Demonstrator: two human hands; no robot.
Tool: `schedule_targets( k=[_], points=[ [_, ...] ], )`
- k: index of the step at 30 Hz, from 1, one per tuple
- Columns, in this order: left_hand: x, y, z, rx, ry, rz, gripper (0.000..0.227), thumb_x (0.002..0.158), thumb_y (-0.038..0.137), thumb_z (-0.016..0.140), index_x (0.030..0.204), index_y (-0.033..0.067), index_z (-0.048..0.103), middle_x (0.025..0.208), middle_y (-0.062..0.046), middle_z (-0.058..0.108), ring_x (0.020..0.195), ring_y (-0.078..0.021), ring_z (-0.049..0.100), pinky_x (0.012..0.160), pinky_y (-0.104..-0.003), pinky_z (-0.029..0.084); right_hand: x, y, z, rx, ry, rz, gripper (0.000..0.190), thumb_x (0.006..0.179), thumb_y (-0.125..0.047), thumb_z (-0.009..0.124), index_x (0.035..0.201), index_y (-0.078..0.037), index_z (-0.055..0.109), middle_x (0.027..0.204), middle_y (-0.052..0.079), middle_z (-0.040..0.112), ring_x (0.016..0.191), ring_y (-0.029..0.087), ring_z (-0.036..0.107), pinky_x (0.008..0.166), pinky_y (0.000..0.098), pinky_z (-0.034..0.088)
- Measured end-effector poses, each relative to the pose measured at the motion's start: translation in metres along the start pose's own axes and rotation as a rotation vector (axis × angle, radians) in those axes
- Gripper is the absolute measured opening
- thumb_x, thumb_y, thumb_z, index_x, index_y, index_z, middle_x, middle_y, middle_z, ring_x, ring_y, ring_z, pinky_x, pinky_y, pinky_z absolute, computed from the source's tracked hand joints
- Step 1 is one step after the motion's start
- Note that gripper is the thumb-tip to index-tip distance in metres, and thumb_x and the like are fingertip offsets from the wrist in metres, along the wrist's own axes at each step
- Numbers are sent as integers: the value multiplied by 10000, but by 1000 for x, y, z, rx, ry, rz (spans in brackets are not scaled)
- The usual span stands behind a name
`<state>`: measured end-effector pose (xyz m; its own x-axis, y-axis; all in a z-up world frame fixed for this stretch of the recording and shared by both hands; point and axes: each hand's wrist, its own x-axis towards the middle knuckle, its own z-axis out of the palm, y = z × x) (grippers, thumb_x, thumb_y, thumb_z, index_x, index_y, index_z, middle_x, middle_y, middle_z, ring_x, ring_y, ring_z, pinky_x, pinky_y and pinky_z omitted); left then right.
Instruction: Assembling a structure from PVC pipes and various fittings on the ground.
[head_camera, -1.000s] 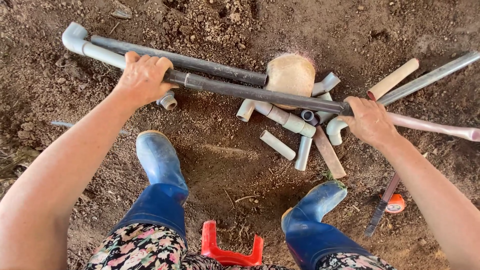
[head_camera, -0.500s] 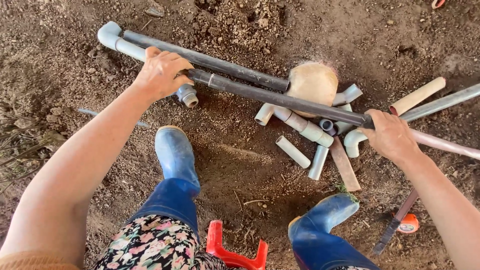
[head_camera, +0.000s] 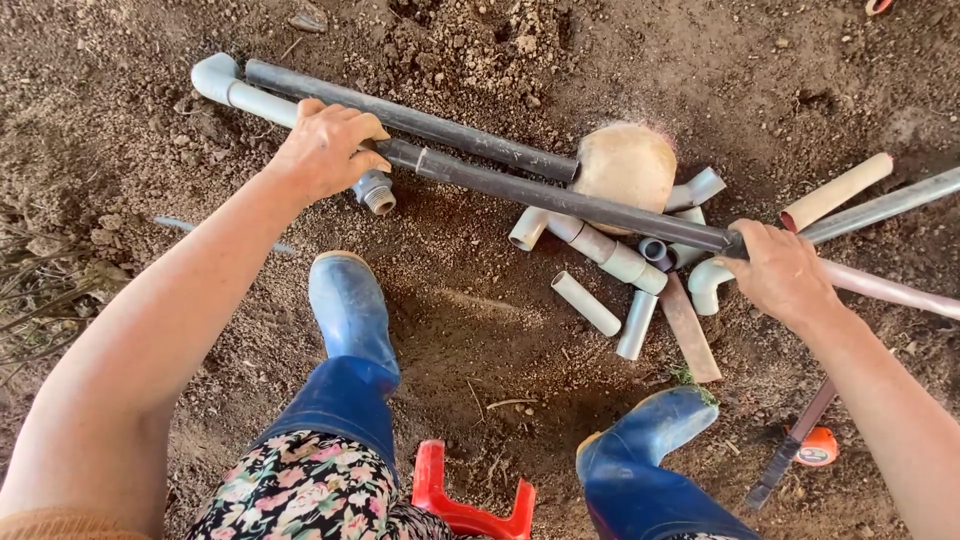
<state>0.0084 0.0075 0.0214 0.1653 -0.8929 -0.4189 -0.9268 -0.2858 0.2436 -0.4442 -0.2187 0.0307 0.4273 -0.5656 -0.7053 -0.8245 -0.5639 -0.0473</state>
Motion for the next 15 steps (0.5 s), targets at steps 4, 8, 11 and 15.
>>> schedule_targets(
  k=[4, 8, 11, 15],
  points=[
    [0, -10, 8, 73, 82, 73, 338, 793, 382, 711, 1057, 176, 668, 836, -6, 708, 743, -148, 596, 894, -329, 279, 0, -4, -5, -7, -48, 34, 276, 889, -318, 587, 1098, -138, 591, 805, 65, 681, 876, 216, 637, 1049, 442, 366],
    [0, -13, 10, 84, 97, 102, 255, 880, 339, 653, 1094, 202, 676, 799, 10, 695, 700, -141, 572, 869, -324, 280, 0, -4, -5, -7, -48, 23, 271, 868, -308, 612, 1079, -139, 591, 822, 59, 692, 870, 210, 642, 1036, 437, 392],
    [-1, -7, -1, 57, -10, 34, 280, 881, 342, 634, 1123, 204, 650, 829, -19, 688, 761, -168, 578, 904, -330, 283, 0, -5, -7, -18, -46, 9, 341, 866, -324, 602, 1135, -119, 565, 899, 80, 699, 959, 228, 632, 1068, 446, 370],
    [-3, -5, -19, -73, -130, -43, 210, 907, 314, 599, 1084, 219, 662, 825, -25, 684, 759, -174, 565, 947, -342, 304, 1, -4, -4, -21, -8, 41, 272, 881, -321, 610, 1092, -151, 589, 851, 62, 677, 879, 221, 621, 884, 415, 467]
  ],
)
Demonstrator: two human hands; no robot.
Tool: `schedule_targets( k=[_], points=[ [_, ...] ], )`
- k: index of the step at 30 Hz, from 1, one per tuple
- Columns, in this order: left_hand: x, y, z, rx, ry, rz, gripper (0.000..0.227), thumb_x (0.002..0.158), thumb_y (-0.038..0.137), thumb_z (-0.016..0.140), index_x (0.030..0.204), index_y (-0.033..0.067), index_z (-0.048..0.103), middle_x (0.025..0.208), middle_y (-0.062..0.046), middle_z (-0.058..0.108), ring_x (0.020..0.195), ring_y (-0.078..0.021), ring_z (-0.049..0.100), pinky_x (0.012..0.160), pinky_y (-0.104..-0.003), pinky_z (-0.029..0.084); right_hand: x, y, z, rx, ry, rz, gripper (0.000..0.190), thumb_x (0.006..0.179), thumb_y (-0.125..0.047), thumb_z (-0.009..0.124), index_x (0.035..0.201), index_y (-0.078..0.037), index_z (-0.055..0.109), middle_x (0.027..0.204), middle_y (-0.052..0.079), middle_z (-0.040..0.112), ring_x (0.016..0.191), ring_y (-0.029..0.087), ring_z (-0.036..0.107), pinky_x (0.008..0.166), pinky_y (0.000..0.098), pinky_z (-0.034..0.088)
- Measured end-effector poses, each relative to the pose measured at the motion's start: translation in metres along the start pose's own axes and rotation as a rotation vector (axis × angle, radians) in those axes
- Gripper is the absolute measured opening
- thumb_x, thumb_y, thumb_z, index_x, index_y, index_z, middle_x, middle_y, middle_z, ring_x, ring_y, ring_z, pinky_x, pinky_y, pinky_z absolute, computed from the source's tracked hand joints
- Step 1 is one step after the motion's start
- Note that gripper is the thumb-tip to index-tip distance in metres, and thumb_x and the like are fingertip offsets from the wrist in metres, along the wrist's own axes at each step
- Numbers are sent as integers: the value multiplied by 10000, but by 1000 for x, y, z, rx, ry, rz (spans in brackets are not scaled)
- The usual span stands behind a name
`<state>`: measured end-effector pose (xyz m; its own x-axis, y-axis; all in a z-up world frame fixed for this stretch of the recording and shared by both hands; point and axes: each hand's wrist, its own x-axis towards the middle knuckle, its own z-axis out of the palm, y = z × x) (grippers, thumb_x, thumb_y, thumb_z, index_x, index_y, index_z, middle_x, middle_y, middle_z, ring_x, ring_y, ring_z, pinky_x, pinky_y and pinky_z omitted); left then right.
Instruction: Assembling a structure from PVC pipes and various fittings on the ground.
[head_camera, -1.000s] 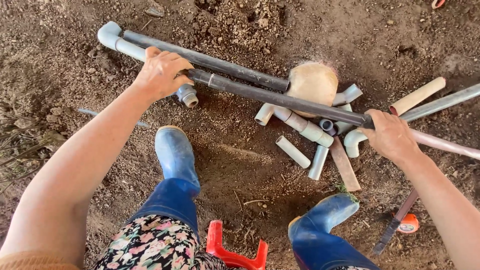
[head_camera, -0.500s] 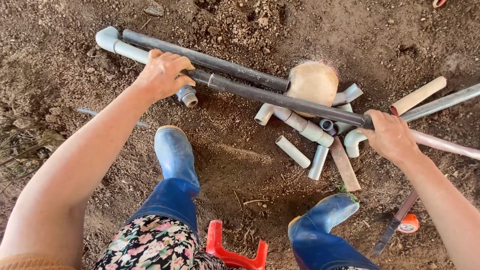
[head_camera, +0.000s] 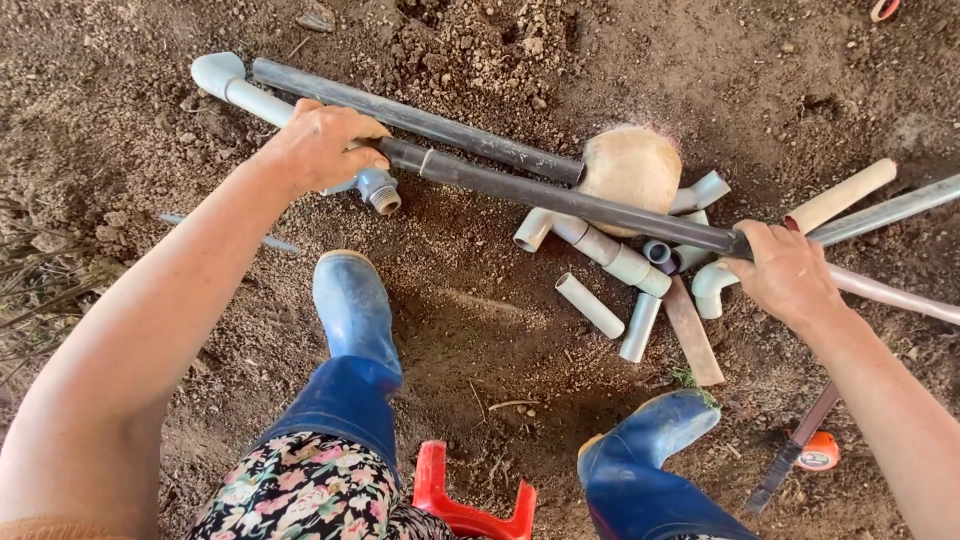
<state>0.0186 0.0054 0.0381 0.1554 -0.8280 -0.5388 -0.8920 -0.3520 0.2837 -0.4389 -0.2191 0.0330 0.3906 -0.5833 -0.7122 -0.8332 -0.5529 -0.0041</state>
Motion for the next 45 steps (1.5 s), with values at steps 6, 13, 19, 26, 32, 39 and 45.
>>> schedule_targets(
  k=[6, 13, 19, 26, 32, 39, 45],
  points=[
    [-21, 37, -52, -146, -226, -226, 227, 935, 279, 545, 1115, 193, 655, 823, -48, 715, 631, -183, 636, 715, -335, 524, -2, -4, 2, 43, 127, -39, 432, 859, -289, 616, 1236, -105, 513, 1057, 179, 613, 1080, 349, 536, 1004, 506, 362],
    [-62, 57, -86, -21, -52, 9, 116, 833, 193, 625, 911, 113, 657, 772, -61, 692, 600, -186, 645, 578, -281, 535, -44, -41, -44, -22, 109, -96, 268, 876, -261, 598, 1118, -149, 571, 1060, 99, 615, 1021, 245, 571, 907, 420, 495],
    [-118, 103, -118, 322, 285, 155, 145, 913, 240, 630, 847, 112, 645, 716, -55, 682, 553, -181, 643, 622, -323, 538, -126, -80, -110, 63, 387, -487, 463, 755, -211, 676, 1168, -39, 559, 1122, 125, 623, 988, 299, 597, 861, 399, 473],
    [-177, 178, -160, 551, 364, 190, 144, 848, 248, 660, 829, 111, 621, 711, -23, 660, 610, -172, 635, 721, -368, 510, -257, -188, -187, 62, 513, -592, 481, 807, -175, 641, 1249, -79, 478, 1341, 133, 475, 1181, 285, 457, 988, 459, 402],
    [-200, 222, -175, 644, 637, 372, 283, 625, 335, 802, 788, 146, 668, 775, -23, 657, 703, -239, 627, 692, -435, 432, -279, -203, -164, 188, 613, -586, 455, 672, -55, 769, 1070, -44, 550, 943, 107, 628, 785, 250, 594, 776, 376, 516],
    [-229, 262, -175, 509, 1196, 489, 81, 743, 117, 708, 791, 135, 646, 867, -46, 546, 894, -227, 501, 939, -477, 226, -238, -172, -155, 552, 868, -721, 393, 748, -120, 676, 1103, -39, 530, 928, 113, 645, 790, 265, 603, 697, 365, 453],
    [-217, 232, -132, -462, 1280, 450, 100, 939, 189, 603, 1007, 118, 582, 915, -33, 551, 889, -195, 572, 794, -352, 411, -266, -179, -190, 650, 759, -639, 409, 855, -108, 617, 1237, -14, 504, 1110, 234, 580, 1079, 427, 552, 902, 534, 473]
  ],
)
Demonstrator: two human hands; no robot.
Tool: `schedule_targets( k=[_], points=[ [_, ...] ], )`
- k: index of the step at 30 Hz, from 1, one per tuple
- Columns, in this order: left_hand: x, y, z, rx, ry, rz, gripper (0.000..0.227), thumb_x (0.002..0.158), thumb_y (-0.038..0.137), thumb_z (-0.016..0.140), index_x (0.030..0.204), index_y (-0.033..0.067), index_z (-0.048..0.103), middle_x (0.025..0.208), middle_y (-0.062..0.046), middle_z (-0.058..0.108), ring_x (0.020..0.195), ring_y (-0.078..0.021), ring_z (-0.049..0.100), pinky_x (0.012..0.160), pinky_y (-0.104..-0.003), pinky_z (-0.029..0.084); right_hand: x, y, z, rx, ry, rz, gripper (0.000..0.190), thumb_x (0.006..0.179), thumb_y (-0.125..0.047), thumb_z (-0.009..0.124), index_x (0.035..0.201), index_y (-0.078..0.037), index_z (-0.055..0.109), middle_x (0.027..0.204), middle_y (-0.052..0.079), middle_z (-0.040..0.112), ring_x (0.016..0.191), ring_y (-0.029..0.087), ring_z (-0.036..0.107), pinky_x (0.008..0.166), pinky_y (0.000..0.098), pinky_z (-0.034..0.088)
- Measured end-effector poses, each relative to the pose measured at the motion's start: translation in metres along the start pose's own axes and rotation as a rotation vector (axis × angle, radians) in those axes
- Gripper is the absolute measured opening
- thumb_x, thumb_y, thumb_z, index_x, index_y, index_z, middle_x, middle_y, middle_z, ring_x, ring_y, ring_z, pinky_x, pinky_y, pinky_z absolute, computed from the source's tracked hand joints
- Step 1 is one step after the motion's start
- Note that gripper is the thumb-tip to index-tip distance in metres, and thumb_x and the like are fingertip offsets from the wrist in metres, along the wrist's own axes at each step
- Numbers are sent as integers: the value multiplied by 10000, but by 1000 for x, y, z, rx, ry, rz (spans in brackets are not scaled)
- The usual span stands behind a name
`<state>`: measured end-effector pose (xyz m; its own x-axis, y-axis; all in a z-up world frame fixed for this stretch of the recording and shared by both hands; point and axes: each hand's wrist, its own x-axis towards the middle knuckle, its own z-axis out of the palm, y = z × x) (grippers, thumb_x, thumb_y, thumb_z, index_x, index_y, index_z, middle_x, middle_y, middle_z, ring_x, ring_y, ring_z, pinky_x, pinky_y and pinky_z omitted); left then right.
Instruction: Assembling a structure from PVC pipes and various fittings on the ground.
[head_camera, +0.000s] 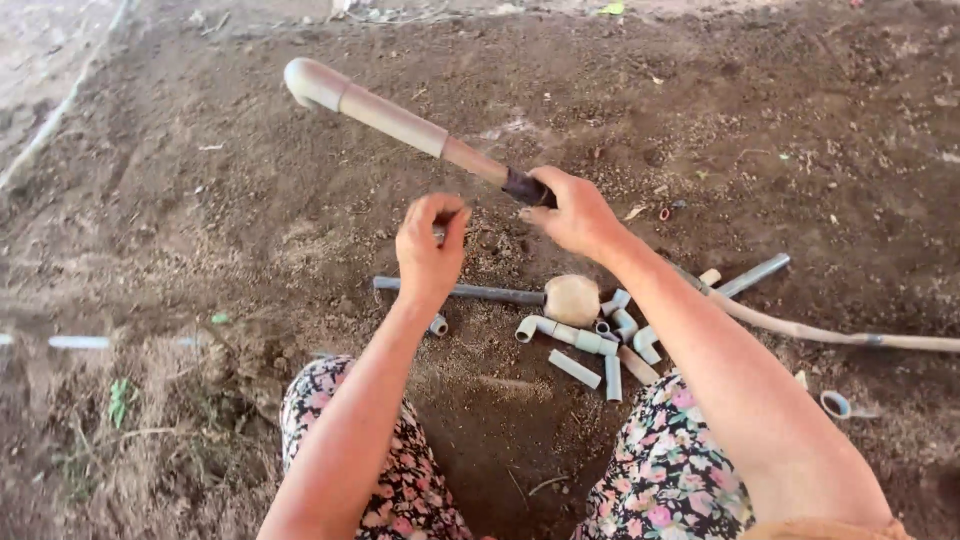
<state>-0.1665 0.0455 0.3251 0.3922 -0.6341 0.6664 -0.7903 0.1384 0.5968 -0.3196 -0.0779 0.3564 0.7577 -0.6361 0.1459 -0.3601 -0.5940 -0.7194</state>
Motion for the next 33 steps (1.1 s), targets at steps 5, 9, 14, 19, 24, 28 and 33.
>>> schedule_targets(
  k=[5, 9, 14, 19, 24, 28, 33],
  points=[
    [1, -22, 18, -605, -98, -578, 461, 943, 297, 603, 1285, 30, 447, 1085, -109, 615, 971, -160, 577, 791, -313, 451, 16, 21, 14, -14, -22, -37, 412, 809, -133, 721, 1177, -43, 559, 1082, 198, 622, 1068, 377, 577, 921, 482, 478],
    [-1, -36, 34, -871, 28, -633, 150, 907, 269, 632, 944, 136, 573, 1013, 7, 621, 885, -91, 584, 712, -238, 452, 12, 19, 28, -40, -124, -15, 349, 824, -136, 706, 1147, -83, 586, 1052, 153, 645, 1038, 347, 602, 922, 447, 484],
    [-11, -47, 68, -907, 60, -541, 18, 862, 158, 690, 859, 146, 677, 999, -6, 682, 677, -3, 563, 592, -148, 445, 10, 13, 27, -78, -83, -16, 378, 806, -171, 725, 1148, -97, 581, 1044, 153, 648, 1039, 352, 596, 878, 442, 506],
    [-5, -38, 51, -945, -65, -600, 571, 891, 318, 689, 1374, 169, 423, 1201, -158, 591, 1085, -235, 596, 966, -406, 488, 16, 10, 28, -92, -86, 11, 375, 835, -172, 702, 1182, -104, 577, 1055, 147, 645, 1049, 340, 598, 897, 436, 489],
    [9, -48, 31, -1095, 68, -660, 438, 912, 450, 583, 1237, 178, 472, 1106, -71, 608, 976, -178, 611, 787, -307, 538, 16, 13, 29, -79, -105, 52, 408, 827, -221, 711, 1194, -107, 572, 1070, 148, 642, 1062, 355, 588, 910, 446, 476],
    [5, -43, 35, -1008, 30, -631, 321, 891, 382, 635, 1127, 172, 575, 1046, -30, 653, 932, -127, 610, 690, -230, 511, 17, 13, 33, -85, -111, 58, 396, 830, -228, 707, 1189, -126, 576, 1074, 131, 644, 1062, 344, 591, 907, 443, 482],
    [-4, -36, 46, -1018, -2, -615, 314, 904, 360, 632, 1158, 190, 559, 1063, -20, 656, 945, -111, 610, 696, -217, 505, 15, 14, 29, -74, -112, 48, 437, 826, -252, 713, 1209, -109, 558, 1081, 156, 635, 1065, 369, 581, 899, 463, 482]
  ],
)
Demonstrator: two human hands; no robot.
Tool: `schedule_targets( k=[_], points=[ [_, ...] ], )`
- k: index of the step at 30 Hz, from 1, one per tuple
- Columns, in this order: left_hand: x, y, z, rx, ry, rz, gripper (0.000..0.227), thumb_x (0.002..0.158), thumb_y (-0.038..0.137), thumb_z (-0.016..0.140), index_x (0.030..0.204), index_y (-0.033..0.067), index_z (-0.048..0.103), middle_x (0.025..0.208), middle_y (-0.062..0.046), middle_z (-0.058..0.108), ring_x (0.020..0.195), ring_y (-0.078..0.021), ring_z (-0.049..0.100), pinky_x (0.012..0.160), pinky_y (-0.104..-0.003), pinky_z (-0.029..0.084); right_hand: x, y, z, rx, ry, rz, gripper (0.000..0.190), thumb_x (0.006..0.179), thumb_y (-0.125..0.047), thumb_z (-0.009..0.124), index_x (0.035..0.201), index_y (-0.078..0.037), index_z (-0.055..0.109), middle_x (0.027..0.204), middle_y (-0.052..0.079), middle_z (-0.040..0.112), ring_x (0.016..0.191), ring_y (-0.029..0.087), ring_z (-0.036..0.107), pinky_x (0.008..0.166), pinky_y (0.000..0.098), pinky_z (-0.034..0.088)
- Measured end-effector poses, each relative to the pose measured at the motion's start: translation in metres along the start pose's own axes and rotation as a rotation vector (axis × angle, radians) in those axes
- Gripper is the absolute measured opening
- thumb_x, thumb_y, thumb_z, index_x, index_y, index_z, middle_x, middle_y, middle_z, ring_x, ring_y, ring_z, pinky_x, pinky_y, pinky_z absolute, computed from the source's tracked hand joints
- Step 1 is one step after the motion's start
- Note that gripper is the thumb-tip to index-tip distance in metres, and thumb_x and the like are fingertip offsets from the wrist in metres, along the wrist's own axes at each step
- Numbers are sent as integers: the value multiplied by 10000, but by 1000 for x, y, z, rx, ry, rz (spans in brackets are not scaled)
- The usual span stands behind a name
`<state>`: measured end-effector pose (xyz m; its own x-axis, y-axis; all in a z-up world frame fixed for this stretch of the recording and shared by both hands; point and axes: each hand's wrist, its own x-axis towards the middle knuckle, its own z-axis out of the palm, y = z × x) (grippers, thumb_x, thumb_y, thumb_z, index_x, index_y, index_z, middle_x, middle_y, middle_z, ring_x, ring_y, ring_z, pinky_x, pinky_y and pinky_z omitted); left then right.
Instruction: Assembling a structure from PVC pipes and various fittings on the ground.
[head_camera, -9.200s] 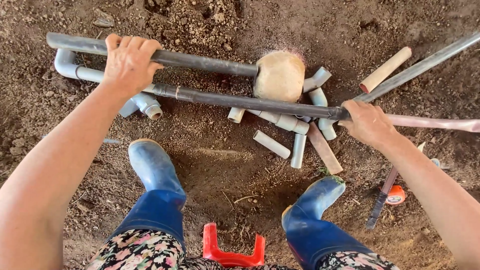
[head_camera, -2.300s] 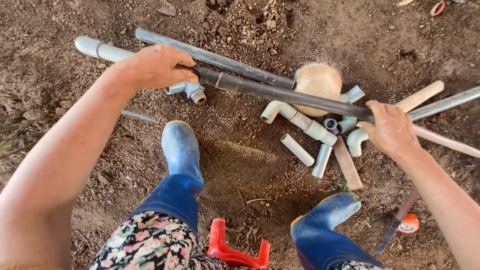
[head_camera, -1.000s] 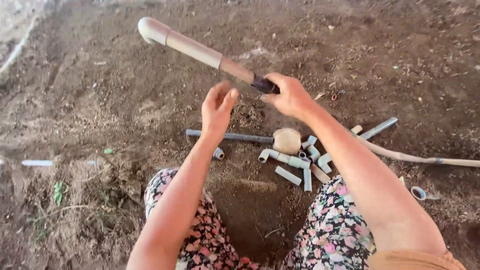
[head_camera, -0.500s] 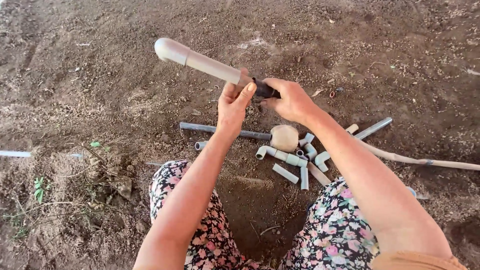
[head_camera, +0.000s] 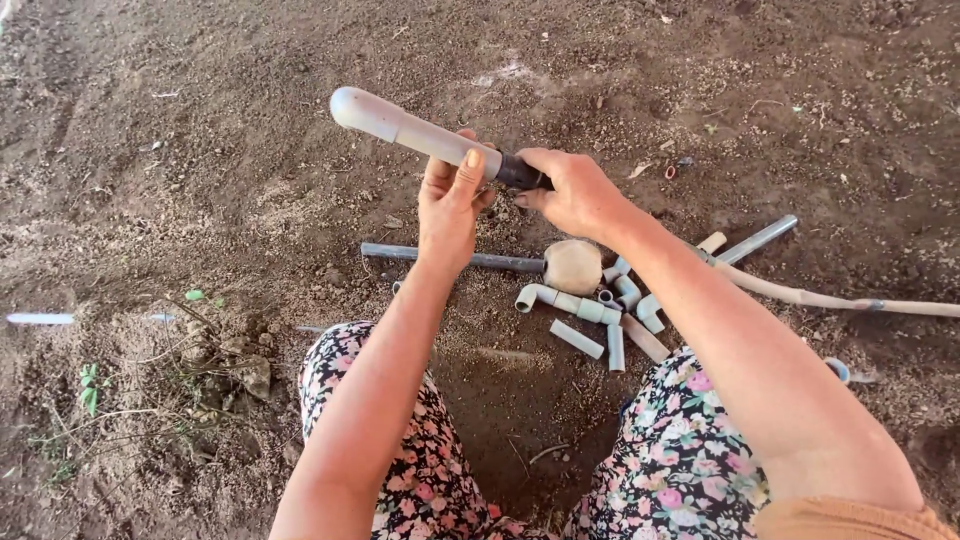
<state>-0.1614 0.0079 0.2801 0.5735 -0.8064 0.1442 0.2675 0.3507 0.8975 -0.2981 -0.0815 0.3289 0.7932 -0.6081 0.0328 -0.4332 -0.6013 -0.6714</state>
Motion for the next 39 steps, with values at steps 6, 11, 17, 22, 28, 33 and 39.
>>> schedule_targets(
  k=[6, 11, 17, 22, 28, 33, 39],
  points=[
    [-6, 5, 7, 44, 14, 10, 356, 890, 346, 655, 1183, 182, 537, 1033, -18, 639, 902, -88, 590, 721, -212, 524, -1, 2, 0, 15, 7, 3, 412, 836, -245, 706, 1201, -121, 561, 1072, 139, 641, 1052, 355, 594, 900, 452, 482],
    [-1, -31, -4, 328, 64, 33, 465, 775, 312, 808, 1090, 122, 523, 925, -53, 645, 816, -116, 610, 638, -253, 511, 0, 6, 4, 7, 37, 3, 443, 816, -292, 726, 1208, -177, 555, 1069, 86, 643, 1052, 316, 598, 883, 432, 494],
    [-21, -25, 19, 546, 134, 42, 344, 774, 375, 780, 842, 86, 606, 681, -35, 635, 622, -97, 589, 555, -250, 480, 3, 12, 11, 20, 104, -7, 407, 818, -180, 698, 1199, -183, 554, 1061, 113, 645, 1023, 356, 601, 872, 469, 491],
    [-15, -30, 16, 584, 255, -7, 331, 747, 409, 768, 727, 103, 644, 549, -6, 597, 536, -73, 530, 505, -236, 418, 7, 13, 19, -17, 113, -37, 438, 781, -135, 713, 1189, -162, 556, 1031, 118, 654, 991, 362, 616, 849, 471, 507],
    [-22, -14, 20, 625, 249, -34, 189, 766, 330, 718, 727, 149, 679, 570, 3, 665, 559, -50, 566, 550, -234, 458, 7, 18, 21, -68, 118, -55, 443, 784, -183, 729, 1188, -146, 551, 1043, 120, 651, 991, 352, 618, 851, 459, 509],
    [-20, -22, 16, 550, 242, -34, 124, 760, 248, 700, 769, 129, 669, 603, -8, 669, 600, -36, 570, 563, -224, 450, 8, 14, 17, -61, 122, -51, 429, 799, -206, 737, 1187, -149, 562, 1028, 104, 654, 979, 324, 625, 842, 438, 516],
    [-16, -28, 15, 465, 228, -62, 234, 762, 305, 730, 818, 98, 637, 657, -32, 664, 634, -63, 578, 583, -236, 439, -1, 1, 6, -68, 117, -11, 436, 823, -154, 710, 1225, -119, 543, 1052, 126, 645, 1003, 353, 614, 850, 459, 513]
  ],
)
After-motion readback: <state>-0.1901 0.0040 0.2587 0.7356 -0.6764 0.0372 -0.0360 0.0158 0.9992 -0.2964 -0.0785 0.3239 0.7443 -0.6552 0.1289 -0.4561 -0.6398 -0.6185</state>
